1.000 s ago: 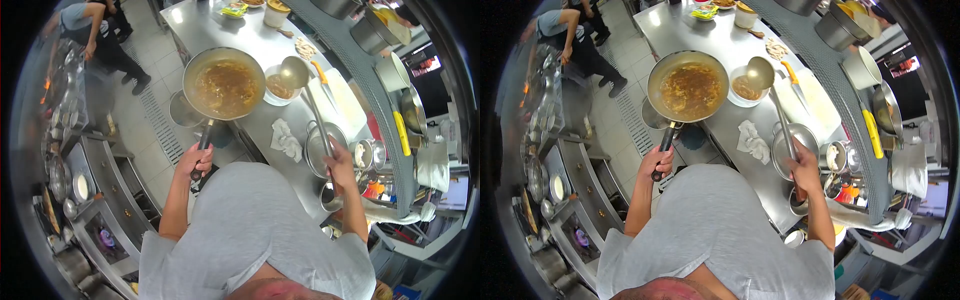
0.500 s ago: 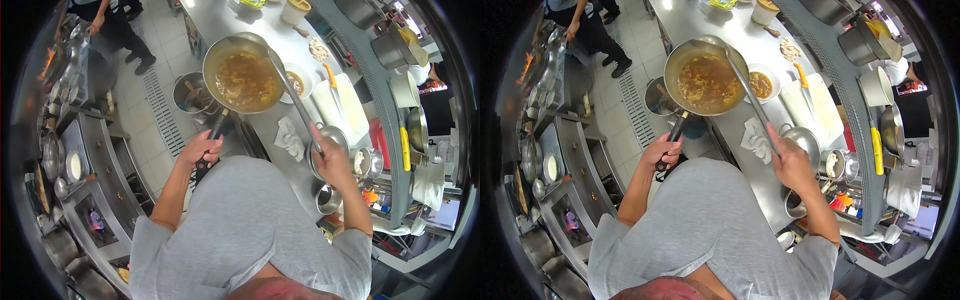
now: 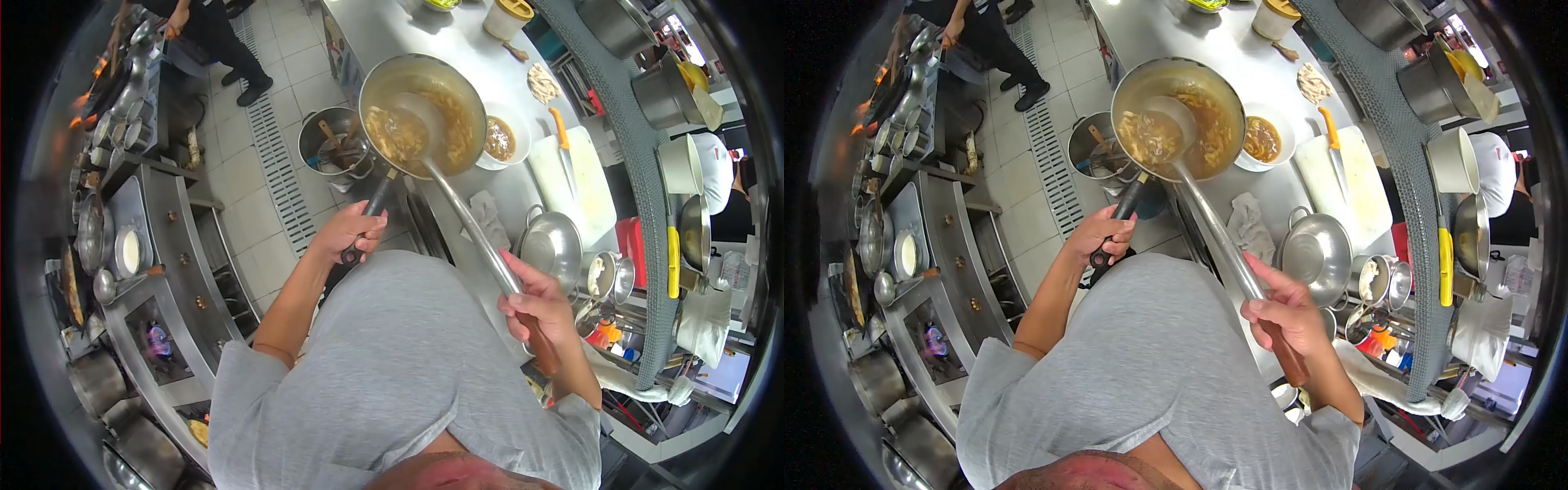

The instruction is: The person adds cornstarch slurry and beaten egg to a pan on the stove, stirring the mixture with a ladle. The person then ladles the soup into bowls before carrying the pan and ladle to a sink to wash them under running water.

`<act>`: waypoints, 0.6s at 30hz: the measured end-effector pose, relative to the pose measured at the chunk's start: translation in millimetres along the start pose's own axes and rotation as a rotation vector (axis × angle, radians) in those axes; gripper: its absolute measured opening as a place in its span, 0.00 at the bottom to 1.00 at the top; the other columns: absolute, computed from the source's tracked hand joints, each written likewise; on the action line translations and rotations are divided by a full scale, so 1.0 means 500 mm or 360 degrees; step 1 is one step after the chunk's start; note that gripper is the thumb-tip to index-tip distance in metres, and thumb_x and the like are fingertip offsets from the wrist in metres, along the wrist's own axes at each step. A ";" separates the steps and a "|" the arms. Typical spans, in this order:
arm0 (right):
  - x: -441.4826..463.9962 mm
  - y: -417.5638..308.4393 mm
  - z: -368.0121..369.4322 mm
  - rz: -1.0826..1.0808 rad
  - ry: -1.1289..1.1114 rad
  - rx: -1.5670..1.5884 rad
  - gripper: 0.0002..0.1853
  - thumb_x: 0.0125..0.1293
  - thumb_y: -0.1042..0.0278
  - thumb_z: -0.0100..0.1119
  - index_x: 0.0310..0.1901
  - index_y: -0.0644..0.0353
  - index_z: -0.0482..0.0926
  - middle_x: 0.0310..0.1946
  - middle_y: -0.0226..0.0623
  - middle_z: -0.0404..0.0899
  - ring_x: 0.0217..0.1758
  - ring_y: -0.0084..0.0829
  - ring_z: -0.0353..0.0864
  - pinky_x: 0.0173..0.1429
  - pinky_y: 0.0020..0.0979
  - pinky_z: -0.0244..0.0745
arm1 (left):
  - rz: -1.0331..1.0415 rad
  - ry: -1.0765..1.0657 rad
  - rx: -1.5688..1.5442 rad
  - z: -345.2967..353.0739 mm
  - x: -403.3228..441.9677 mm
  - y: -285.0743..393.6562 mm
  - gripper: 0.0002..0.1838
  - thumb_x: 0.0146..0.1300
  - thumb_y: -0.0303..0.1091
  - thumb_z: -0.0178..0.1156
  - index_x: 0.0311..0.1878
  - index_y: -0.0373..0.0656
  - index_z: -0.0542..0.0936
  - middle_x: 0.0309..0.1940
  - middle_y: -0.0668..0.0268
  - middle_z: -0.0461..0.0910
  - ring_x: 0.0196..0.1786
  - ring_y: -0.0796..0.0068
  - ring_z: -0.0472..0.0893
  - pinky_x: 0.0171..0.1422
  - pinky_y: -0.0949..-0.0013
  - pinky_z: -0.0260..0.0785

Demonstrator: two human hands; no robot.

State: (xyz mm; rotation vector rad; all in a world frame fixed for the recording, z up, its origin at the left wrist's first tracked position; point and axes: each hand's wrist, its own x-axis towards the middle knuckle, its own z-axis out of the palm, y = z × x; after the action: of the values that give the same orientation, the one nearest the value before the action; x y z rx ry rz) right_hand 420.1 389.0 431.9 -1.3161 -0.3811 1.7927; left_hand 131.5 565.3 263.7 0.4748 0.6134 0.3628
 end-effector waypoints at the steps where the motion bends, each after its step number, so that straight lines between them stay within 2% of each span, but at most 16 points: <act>1: -0.003 -0.005 -0.002 0.0017 -0.0034 0.0104 0.36 0.64 0.81 0.59 0.74 0.53 0.65 0.28 0.41 0.76 0.13 0.23 0.71 0.18 0.22 0.66 | -0.0010 -0.0018 -0.0011 0.002 -0.001 0.005 0.11 0.68 0.31 0.60 0.44 0.45 0.67 0.22 0.75 0.66 0.16 0.89 0.66 0.15 0.76 0.67; 5: -0.006 -0.022 -0.007 0.0034 -0.0118 0.0353 0.35 0.65 0.80 0.56 0.74 0.55 0.64 0.28 0.45 0.75 0.13 0.24 0.72 0.16 0.22 0.66 | 0.0008 -0.0034 0.0001 0.004 0.001 0.011 0.11 0.68 0.31 0.61 0.43 0.45 0.66 0.21 0.76 0.65 0.16 0.88 0.66 0.16 0.76 0.66; 11: -0.011 -0.053 -0.016 -0.0064 -0.0079 0.0338 0.35 0.64 0.81 0.56 0.75 0.57 0.63 0.29 0.46 0.74 0.12 0.26 0.72 0.16 0.23 0.65 | 0.0032 -0.0050 -0.0042 0.007 0.002 0.012 0.11 0.67 0.30 0.61 0.43 0.44 0.67 0.20 0.76 0.65 0.15 0.88 0.65 0.15 0.76 0.62; 13: -0.017 -0.068 -0.021 -0.0091 -0.0052 0.0351 0.35 0.65 0.81 0.55 0.75 0.58 0.62 0.28 0.46 0.74 0.12 0.26 0.72 0.15 0.23 0.65 | 0.0028 0.0011 -0.0080 0.009 0.005 0.010 0.09 0.68 0.28 0.59 0.42 0.43 0.68 0.18 0.76 0.64 0.12 0.88 0.63 0.11 0.76 0.61; 18: -0.035 -0.093 -0.060 -0.0246 -0.0069 0.0614 0.34 0.66 0.81 0.51 0.75 0.60 0.60 0.31 0.49 0.73 0.13 0.26 0.71 0.14 0.23 0.66 | 0.0024 0.0033 -0.0085 0.022 0.001 0.018 0.08 0.68 0.28 0.59 0.42 0.42 0.68 0.18 0.76 0.63 0.11 0.88 0.63 0.11 0.75 0.60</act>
State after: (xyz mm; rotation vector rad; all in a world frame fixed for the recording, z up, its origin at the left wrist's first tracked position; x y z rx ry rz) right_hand 469.4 395.6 462.0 -0.9533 -0.1445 1.6656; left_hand 137.4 569.5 276.1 0.4249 0.6192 0.3979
